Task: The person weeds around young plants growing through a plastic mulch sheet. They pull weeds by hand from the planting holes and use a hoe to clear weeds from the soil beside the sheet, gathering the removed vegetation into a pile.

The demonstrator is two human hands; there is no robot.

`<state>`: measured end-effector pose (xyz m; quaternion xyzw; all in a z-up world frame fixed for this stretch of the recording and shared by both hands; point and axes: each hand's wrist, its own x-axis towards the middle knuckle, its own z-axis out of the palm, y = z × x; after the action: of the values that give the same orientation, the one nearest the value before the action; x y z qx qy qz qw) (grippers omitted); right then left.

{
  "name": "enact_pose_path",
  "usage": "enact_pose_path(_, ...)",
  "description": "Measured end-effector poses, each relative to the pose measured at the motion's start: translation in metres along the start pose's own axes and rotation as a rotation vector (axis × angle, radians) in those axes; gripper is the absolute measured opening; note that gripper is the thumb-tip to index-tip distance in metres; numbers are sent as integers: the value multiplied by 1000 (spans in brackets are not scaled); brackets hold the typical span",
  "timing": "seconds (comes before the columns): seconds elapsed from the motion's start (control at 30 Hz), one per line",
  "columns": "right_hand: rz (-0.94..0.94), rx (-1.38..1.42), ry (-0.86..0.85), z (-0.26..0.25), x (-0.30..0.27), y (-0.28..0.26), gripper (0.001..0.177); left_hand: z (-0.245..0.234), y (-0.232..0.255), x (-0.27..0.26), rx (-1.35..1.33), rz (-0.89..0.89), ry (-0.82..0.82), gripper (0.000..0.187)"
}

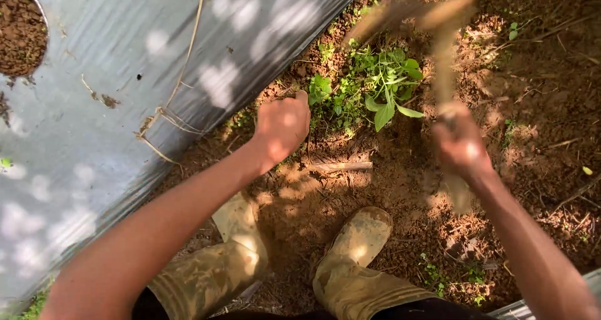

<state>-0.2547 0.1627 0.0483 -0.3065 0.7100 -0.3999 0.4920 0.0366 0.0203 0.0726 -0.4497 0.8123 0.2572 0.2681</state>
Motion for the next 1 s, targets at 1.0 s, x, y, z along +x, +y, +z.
enact_pose_path(1.0, -70, -85, 98, 27, -3, -35, 32, -6, 0, 52, -197, 239, 791, 37)
